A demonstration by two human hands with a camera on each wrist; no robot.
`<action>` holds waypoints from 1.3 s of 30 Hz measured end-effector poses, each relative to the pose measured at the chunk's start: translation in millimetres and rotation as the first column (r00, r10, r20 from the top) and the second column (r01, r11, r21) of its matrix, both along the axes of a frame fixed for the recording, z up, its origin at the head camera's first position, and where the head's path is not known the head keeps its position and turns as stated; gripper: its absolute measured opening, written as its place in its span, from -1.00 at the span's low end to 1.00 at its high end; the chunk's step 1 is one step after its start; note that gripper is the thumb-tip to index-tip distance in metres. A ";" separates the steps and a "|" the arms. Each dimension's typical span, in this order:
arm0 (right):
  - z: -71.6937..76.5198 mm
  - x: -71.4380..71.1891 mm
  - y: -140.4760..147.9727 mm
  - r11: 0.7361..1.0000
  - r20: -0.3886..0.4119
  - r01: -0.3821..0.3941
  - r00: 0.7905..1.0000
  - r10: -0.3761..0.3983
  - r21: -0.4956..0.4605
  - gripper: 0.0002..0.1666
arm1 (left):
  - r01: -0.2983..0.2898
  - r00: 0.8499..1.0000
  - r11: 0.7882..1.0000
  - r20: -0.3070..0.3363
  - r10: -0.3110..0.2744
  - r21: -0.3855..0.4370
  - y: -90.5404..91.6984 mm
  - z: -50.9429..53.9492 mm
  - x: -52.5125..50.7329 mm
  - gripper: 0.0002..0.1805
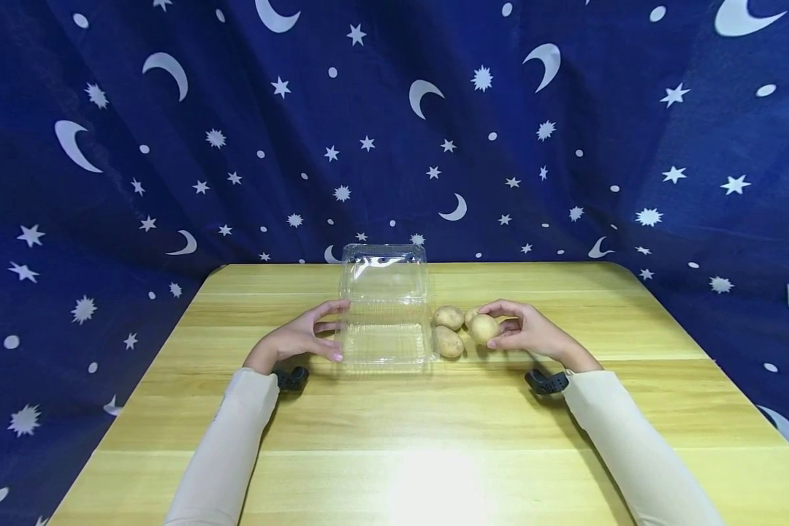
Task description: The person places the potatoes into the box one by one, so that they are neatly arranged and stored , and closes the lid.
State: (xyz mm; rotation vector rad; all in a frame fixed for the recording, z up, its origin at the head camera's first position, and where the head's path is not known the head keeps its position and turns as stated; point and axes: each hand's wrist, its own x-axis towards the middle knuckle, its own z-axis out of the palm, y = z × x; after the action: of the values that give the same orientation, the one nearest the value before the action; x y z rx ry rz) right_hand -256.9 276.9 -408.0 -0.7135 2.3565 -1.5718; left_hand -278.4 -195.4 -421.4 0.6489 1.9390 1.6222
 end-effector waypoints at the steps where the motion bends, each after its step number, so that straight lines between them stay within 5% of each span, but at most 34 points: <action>1: 0.2 -0.4 -0.5 1.000 -0.002 0.001 1.000 -0.001 0.001 -0.32 | -0.001 1.000 1.000 0.000 0.001 0.000 0.0 -0.3 -0.4 0.25; 16: -1.2 -5.4 -11.7 0.999 0.009 0.019 1.000 -0.019 -0.038 -0.34 | -0.022 0.999 0.999 -0.025 0.022 -0.033 -0.1 -8.8 -6.2 0.17; 39: -8.3 -4.6 -45.5 0.987 -0.042 0.052 0.997 -0.059 -0.151 -0.35 | -0.009 1.000 0.995 -0.001 0.009 0.097 3.6 -17.0 -10.2 0.27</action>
State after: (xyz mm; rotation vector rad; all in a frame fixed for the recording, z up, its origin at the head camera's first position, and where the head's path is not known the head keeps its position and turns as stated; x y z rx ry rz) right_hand -261.5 231.4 -416.2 -0.7289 2.3276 -1.7904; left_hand -288.7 -191.8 -438.4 0.6804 1.8768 1.7305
